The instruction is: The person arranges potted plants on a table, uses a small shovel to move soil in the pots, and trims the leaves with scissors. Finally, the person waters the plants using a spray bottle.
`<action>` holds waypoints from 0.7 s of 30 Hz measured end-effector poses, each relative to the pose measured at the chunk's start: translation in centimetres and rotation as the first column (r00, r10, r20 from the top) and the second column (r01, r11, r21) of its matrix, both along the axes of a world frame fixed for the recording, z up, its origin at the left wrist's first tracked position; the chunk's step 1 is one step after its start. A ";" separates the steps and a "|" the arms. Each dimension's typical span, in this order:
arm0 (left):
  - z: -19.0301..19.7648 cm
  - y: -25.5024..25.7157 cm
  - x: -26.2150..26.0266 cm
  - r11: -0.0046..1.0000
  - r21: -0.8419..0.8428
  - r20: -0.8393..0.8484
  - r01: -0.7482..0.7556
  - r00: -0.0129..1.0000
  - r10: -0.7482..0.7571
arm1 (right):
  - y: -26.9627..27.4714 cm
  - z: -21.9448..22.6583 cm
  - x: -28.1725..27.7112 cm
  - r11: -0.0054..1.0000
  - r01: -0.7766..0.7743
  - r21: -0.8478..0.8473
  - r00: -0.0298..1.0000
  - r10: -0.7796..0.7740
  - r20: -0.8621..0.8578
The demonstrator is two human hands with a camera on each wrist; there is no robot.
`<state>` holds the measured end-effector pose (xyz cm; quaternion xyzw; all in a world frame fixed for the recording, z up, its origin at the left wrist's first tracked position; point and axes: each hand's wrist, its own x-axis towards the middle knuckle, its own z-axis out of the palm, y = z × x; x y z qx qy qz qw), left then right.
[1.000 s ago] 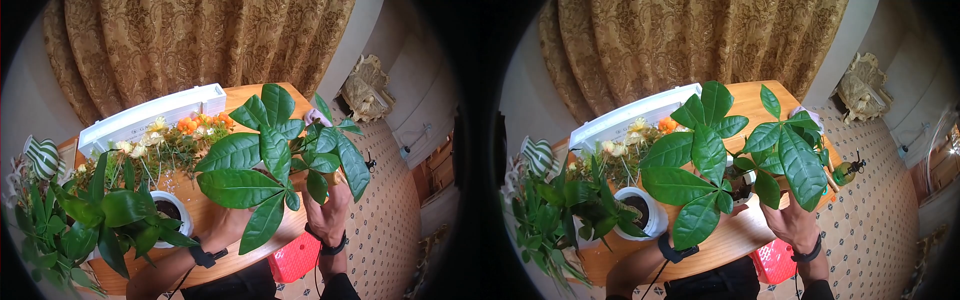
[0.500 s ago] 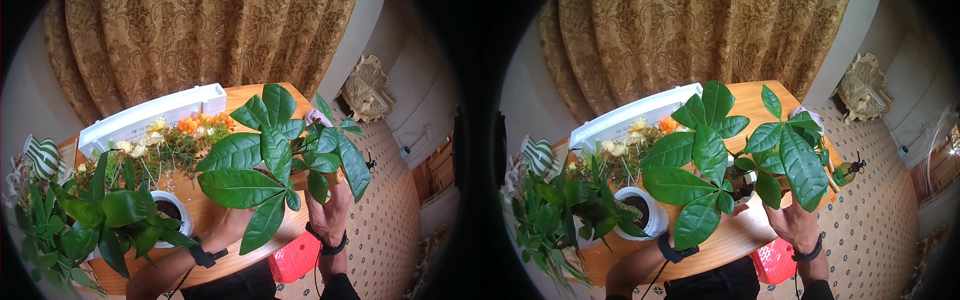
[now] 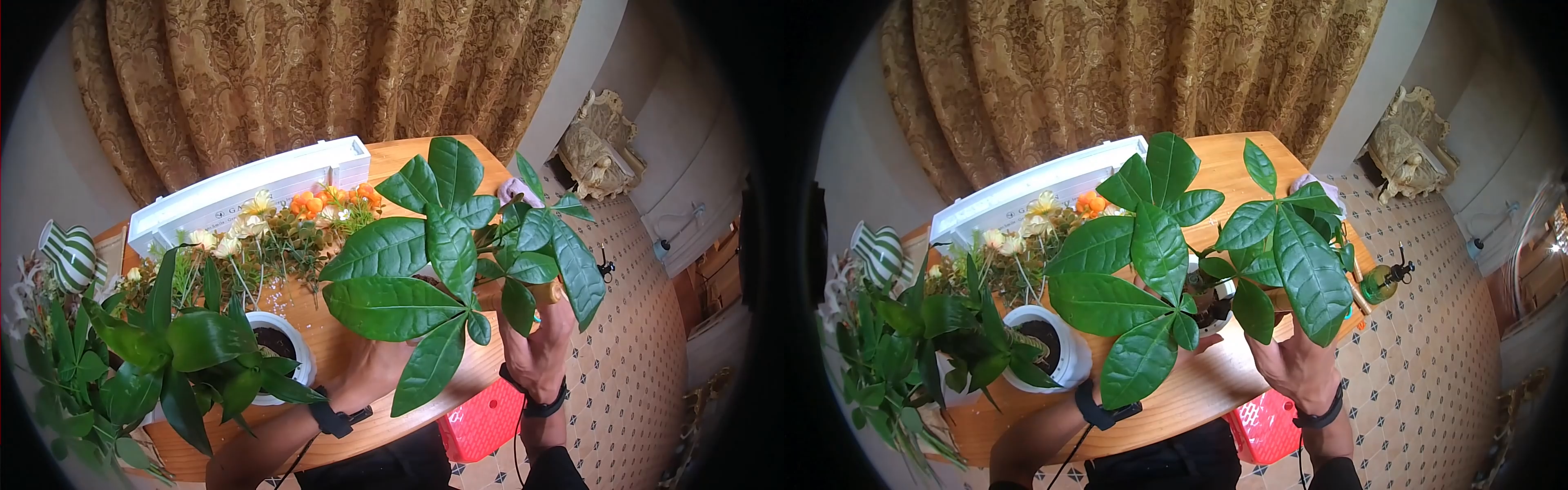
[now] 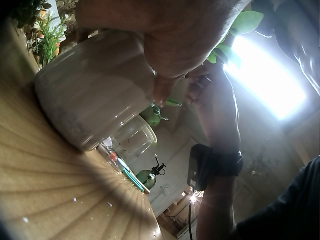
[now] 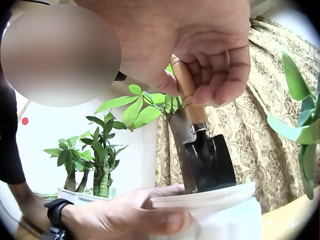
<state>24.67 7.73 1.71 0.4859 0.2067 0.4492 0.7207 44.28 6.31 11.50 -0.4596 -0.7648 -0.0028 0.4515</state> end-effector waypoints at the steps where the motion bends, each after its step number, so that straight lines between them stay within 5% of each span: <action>1: 0.0 0.0 0.0 1.000 -0.008 0.006 0.005 1.000 -0.005 | 0.0 0.0 0.0 1.000 0.016 -0.005 1.000 -0.016 0.001; 10: -1.2 0.5 0.4 0.999 0.042 0.011 -0.035 0.999 0.034 | 0.0 -0.5 1.1 0.998 -0.047 0.031 0.991 0.043 0.123; 11: -2.3 1.0 0.5 0.934 0.348 -0.222 -0.075 0.962 0.160 | 0.0 -0.5 1.1 0.998 -0.046 0.031 0.992 0.042 0.123; 13: -4.0 1.4 0.7 0.783 0.621 -0.390 -0.027 0.856 0.339 | -0.1 -0.5 1.0 0.999 -0.034 0.000 0.994 0.033 0.106; 14: -4.5 1.5 0.7 0.887 0.458 -0.237 -0.066 0.952 0.193 | -0.2 -0.5 0.9 0.999 -0.034 0.001 0.994 0.033 0.106; 17: -2.8 0.5 0.5 0.994 0.095 0.083 -0.055 0.995 0.047 | -0.4 -0.4 0.8 1.000 -0.018 -0.005 0.995 0.019 0.102; 19: -2.3 0.1 0.5 0.996 -0.087 0.211 -0.026 0.976 0.044 | -0.3 -0.3 0.5 0.998 -0.005 0.066 0.992 -0.003 0.125; 21: -2.7 0.2 0.7 0.996 -0.063 0.163 -0.068 0.983 0.078 | -0.3 -0.1 0.4 0.998 -0.017 0.067 0.994 0.009 0.113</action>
